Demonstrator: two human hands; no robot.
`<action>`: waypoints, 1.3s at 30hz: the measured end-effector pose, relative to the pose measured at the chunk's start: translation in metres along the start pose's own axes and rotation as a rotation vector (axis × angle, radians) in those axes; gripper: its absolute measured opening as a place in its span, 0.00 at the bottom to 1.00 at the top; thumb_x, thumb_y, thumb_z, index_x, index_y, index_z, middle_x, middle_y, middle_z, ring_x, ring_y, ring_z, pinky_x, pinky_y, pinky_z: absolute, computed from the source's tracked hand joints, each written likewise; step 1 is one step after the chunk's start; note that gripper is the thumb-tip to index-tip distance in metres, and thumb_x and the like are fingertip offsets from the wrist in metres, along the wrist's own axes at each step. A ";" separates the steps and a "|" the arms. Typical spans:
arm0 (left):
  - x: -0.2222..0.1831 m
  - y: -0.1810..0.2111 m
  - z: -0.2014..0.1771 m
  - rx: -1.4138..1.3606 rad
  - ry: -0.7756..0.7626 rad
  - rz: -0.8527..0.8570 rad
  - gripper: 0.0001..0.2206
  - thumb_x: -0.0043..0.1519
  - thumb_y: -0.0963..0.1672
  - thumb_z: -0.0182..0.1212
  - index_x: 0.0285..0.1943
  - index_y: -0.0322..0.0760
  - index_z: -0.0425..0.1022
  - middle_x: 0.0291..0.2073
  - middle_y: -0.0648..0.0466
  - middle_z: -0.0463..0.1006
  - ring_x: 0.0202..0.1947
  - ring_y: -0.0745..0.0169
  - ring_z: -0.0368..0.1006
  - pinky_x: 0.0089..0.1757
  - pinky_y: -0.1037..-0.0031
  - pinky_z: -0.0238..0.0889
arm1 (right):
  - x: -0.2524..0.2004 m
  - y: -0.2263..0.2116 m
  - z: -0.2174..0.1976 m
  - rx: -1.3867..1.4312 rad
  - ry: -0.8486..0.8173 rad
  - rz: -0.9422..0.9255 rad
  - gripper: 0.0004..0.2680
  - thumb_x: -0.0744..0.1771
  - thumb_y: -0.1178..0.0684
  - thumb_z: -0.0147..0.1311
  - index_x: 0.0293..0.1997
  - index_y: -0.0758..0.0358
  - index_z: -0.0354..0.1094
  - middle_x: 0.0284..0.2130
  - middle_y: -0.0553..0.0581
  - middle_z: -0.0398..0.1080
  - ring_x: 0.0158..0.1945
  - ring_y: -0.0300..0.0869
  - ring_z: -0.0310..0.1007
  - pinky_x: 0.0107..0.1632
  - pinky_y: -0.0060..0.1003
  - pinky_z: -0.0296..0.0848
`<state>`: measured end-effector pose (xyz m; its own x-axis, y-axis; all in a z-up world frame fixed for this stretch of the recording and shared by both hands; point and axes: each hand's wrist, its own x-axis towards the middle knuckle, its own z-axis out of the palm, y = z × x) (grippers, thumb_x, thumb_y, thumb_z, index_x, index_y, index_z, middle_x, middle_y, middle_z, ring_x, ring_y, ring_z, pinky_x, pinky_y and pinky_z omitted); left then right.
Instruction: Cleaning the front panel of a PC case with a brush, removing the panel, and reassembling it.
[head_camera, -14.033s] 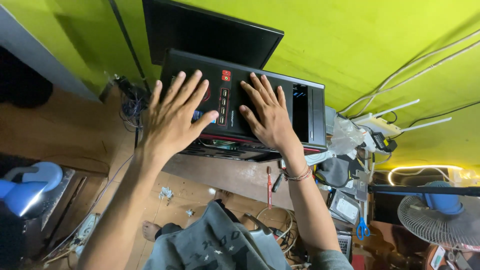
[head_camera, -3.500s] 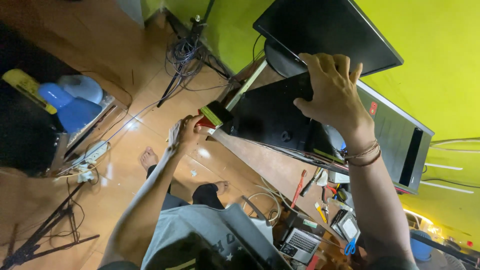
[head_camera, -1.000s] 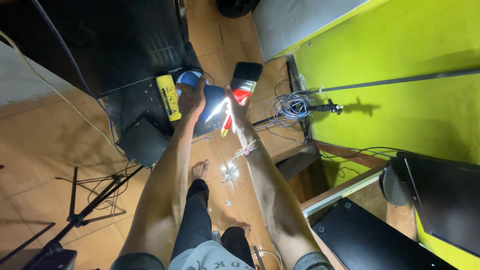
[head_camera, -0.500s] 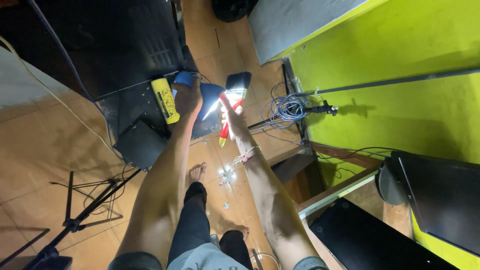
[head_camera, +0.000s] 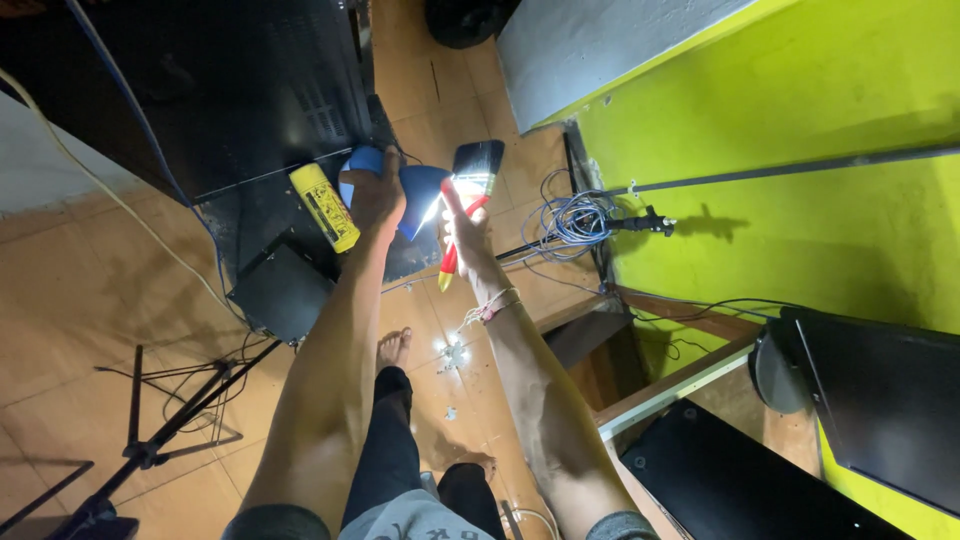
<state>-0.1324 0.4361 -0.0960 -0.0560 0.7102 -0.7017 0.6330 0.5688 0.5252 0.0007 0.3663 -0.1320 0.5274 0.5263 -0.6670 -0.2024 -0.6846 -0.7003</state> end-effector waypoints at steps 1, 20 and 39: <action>0.000 0.000 -0.001 0.000 0.000 0.000 0.44 0.66 0.67 0.32 0.78 0.31 0.37 0.69 0.22 0.56 0.65 0.30 0.66 0.61 0.51 0.61 | 0.001 0.001 0.000 0.000 0.000 0.000 0.43 0.60 0.23 0.62 0.67 0.76 0.49 0.45 0.66 0.71 0.42 0.42 0.71 0.38 0.32 0.70; -0.021 -0.042 0.047 -0.520 0.253 0.075 0.43 0.66 0.65 0.56 0.73 0.34 0.43 0.65 0.31 0.59 0.68 0.27 0.57 0.63 0.42 0.53 | -0.073 0.007 -0.092 0.258 -0.118 -0.167 0.17 0.66 0.52 0.50 0.58 0.74 0.64 0.42 0.66 0.75 0.33 0.42 0.73 0.33 0.35 0.75; -0.342 0.025 0.108 -0.116 -0.807 0.518 0.21 0.68 0.49 0.54 0.71 0.46 0.65 0.60 0.38 0.71 0.36 0.49 0.76 0.25 0.70 0.74 | -0.240 0.044 -0.274 0.057 0.202 -0.155 0.05 0.64 0.59 0.58 0.40 0.68 0.74 0.29 0.65 0.76 0.31 0.52 0.81 0.29 0.42 0.82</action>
<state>-0.0137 0.1624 0.1050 0.7834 0.4102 -0.4668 0.3476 0.3335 0.8763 0.0913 0.0711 0.0671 0.7087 0.5071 -0.4904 -0.1496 -0.5713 -0.8070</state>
